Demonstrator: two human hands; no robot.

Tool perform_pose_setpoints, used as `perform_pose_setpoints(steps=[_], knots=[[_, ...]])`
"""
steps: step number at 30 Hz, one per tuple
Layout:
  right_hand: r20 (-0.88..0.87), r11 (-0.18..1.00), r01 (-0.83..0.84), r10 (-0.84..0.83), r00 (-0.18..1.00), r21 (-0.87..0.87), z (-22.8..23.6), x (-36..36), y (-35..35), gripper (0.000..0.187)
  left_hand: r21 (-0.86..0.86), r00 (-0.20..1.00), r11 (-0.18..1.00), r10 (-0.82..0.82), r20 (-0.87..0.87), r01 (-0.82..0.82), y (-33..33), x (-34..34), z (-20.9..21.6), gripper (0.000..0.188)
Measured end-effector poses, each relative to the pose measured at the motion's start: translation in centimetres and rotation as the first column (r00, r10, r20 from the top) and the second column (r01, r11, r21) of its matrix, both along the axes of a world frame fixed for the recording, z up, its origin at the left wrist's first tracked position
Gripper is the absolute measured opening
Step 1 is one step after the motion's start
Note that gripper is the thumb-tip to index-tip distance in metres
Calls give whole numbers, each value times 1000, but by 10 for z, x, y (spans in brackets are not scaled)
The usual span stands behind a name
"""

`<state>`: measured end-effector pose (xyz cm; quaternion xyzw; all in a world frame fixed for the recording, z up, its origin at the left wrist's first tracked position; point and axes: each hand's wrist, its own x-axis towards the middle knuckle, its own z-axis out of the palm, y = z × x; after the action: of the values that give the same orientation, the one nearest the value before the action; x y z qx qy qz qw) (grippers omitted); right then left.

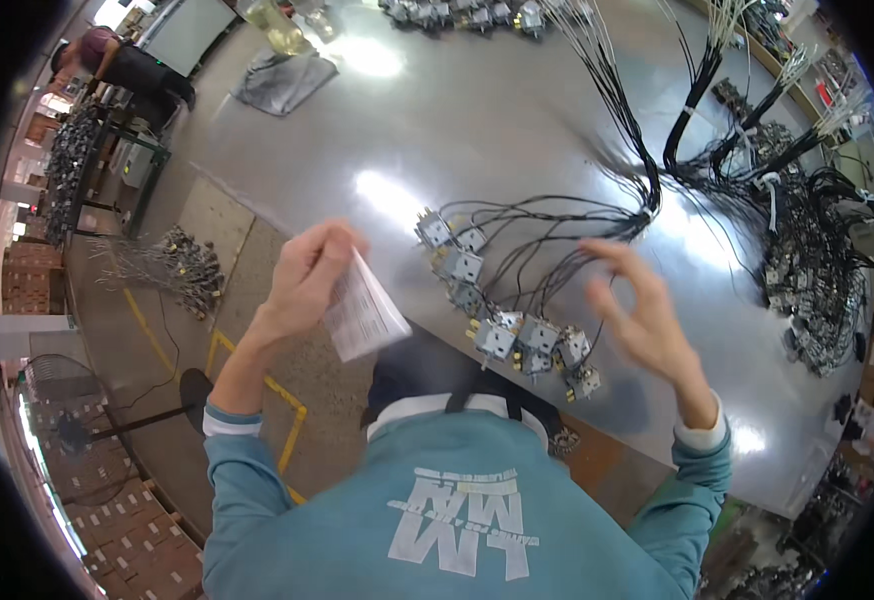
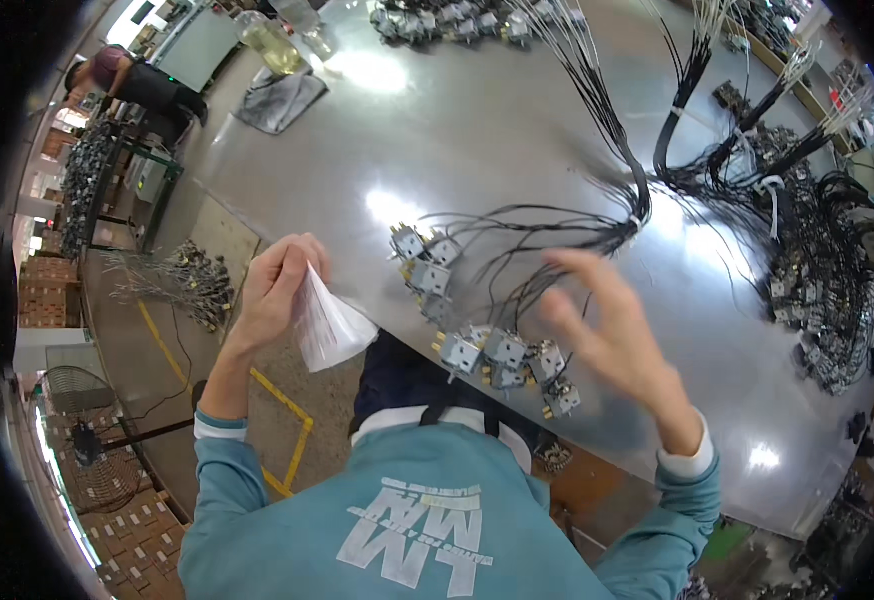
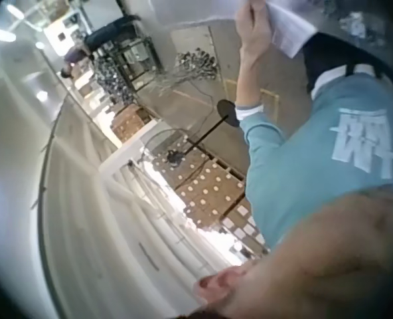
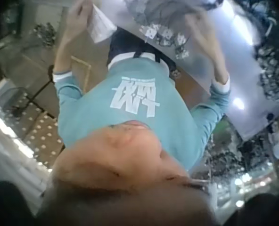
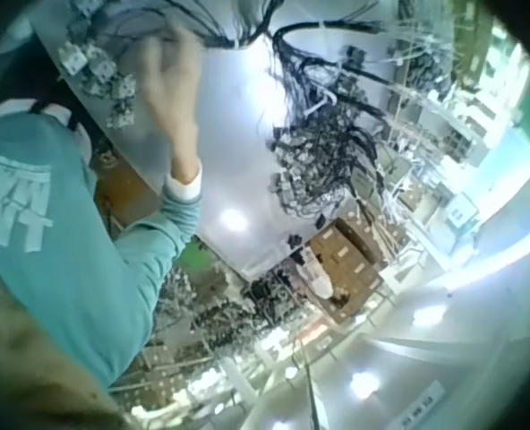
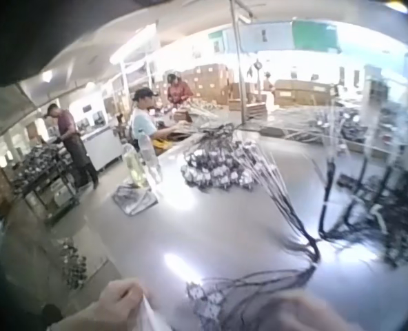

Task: Applying labels to electronic components and organizing wire harnesses at a manual assembly station.

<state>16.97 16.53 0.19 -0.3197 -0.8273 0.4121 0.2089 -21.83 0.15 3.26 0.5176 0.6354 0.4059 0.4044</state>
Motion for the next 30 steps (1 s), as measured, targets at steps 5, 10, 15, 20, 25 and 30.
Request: perform_pose_setpoints(steps=[5, 10, 15, 20, 25, 30], knots=[[62, 990, -122, 118, 991, 69, 13, -26, -65, 63, 193, 821, 802, -568, -48, 566, 35, 63, 13, 28], [32, 991, -38, 35, 999, 126, -14, -39, -74, 67, 193, 738, 729, -569, -364, 657, 36, 109, -36, 18], [-50, 999, 13, -11, 999, 48, -20, -26, -80, 60, 258, 797, 771, -476, -372, 582, 19, 115, -56, 19], [124, 998, -69, 68, 990, -1, -5, -6, -71, 49, 306, 792, 787, -342, -506, 536, 23, 108, -59, 17], [216, 986, -141, 119, 969, 89, 10, 4, -53, 46, 247, 752, 802, -336, -566, 545, 43, 91, -69, 13], [229, 987, -122, 96, 969, 102, -4, 20, -21, 49, 321, 717, 736, -309, -625, 596, 86, 59, -89, 10]])
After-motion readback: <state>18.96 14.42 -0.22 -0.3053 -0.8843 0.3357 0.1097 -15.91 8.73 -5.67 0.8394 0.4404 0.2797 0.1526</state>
